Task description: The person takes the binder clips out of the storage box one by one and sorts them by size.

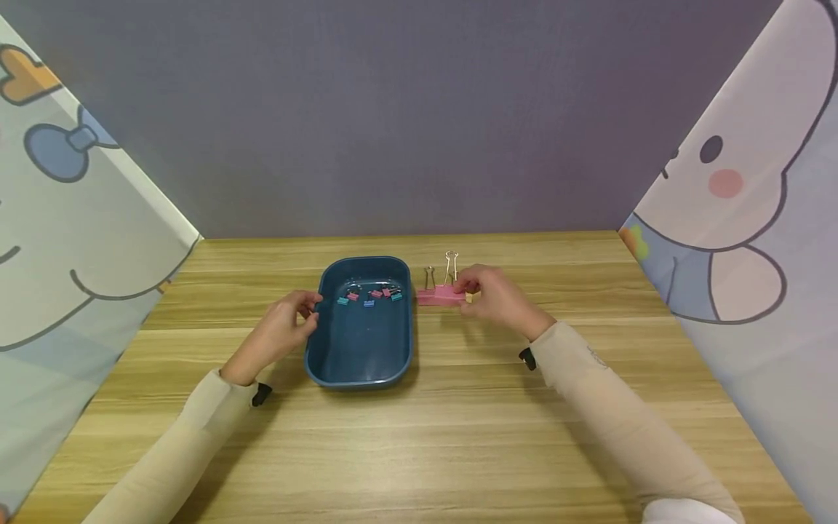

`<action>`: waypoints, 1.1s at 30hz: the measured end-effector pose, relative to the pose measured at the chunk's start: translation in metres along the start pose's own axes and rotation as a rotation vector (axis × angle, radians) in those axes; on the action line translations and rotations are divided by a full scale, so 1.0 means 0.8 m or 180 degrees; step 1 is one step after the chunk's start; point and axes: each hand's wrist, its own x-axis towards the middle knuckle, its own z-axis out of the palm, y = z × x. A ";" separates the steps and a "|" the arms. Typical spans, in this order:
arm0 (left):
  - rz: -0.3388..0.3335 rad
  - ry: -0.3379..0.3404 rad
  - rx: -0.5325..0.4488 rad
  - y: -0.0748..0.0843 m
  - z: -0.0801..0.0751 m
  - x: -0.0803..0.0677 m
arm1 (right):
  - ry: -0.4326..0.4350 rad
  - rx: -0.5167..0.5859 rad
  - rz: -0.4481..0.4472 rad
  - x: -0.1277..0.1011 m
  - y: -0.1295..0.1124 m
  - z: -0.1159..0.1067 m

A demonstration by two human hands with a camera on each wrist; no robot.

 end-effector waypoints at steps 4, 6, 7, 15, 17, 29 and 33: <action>0.0010 0.0015 -0.0010 0.001 -0.001 0.000 | -0.0001 0.0089 0.0135 0.001 0.011 -0.002; 0.0016 0.0017 -0.0011 0.001 -0.001 0.000 | 0.0011 0.0086 0.0160 0.000 0.015 -0.002; 0.0020 0.0019 -0.0008 0.001 -0.001 0.000 | 0.0014 0.0083 0.0157 0.000 0.018 -0.002; -0.0003 0.0011 -0.0024 0.002 -0.001 0.000 | 0.0116 0.0028 0.0193 0.001 0.032 -0.004; -0.0008 0.0012 -0.0045 0.002 -0.001 0.000 | 0.0115 0.0037 0.0222 0.000 0.036 -0.005; 0.0008 0.0030 -0.0025 0.000 0.002 0.001 | 0.0162 0.0052 0.0390 -0.009 0.065 -0.011; 0.0005 0.0023 -0.0027 -0.001 0.003 0.001 | 0.0150 0.0063 0.0408 -0.011 0.076 -0.011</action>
